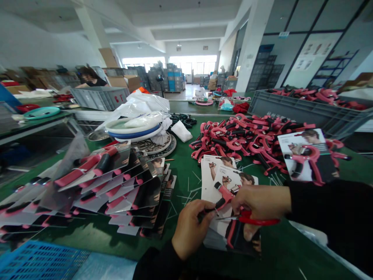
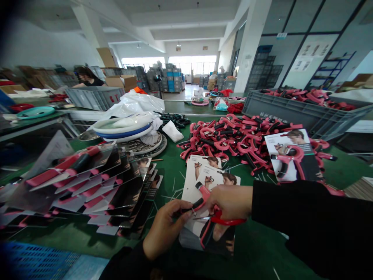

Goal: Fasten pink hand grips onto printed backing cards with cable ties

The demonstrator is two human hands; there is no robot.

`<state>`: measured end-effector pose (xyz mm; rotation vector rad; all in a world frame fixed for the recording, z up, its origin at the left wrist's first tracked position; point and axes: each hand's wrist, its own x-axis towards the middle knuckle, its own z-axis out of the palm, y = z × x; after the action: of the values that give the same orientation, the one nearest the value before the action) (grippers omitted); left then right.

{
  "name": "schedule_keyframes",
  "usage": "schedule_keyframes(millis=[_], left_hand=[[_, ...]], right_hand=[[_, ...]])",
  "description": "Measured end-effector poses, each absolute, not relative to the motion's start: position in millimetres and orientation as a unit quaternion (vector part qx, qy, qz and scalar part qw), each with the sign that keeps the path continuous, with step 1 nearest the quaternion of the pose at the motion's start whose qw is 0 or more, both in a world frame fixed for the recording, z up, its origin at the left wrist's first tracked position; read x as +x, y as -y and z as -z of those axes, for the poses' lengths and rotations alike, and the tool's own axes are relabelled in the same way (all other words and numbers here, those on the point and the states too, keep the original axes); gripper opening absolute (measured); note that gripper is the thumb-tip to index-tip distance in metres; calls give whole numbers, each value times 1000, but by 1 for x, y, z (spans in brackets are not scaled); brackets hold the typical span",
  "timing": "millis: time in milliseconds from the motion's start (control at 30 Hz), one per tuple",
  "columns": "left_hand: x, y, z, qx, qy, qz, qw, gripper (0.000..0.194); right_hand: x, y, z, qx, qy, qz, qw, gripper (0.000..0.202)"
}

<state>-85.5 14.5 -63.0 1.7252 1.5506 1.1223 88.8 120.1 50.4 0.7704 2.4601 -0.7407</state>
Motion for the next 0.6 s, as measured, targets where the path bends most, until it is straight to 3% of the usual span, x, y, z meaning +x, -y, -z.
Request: schedule_keyframes(millis=[200,333,500,600], left_hand=[[-87,-20,59,655,-579,-406,266,23],[-90,-28,60,659,-577,-408,258,25],[-96,-24,47,638,-585,-447,226,17],[-111,-4,23,629,-584,-493,144,13]], right_hand=[[147,-128,-66,349,-826,414,159,38],[219,-134,-24,561,-796,220,-55,44],[256,-141,57,581,-800,125,-87,41],[247,-151,84,553,-817,106,-120,36]])
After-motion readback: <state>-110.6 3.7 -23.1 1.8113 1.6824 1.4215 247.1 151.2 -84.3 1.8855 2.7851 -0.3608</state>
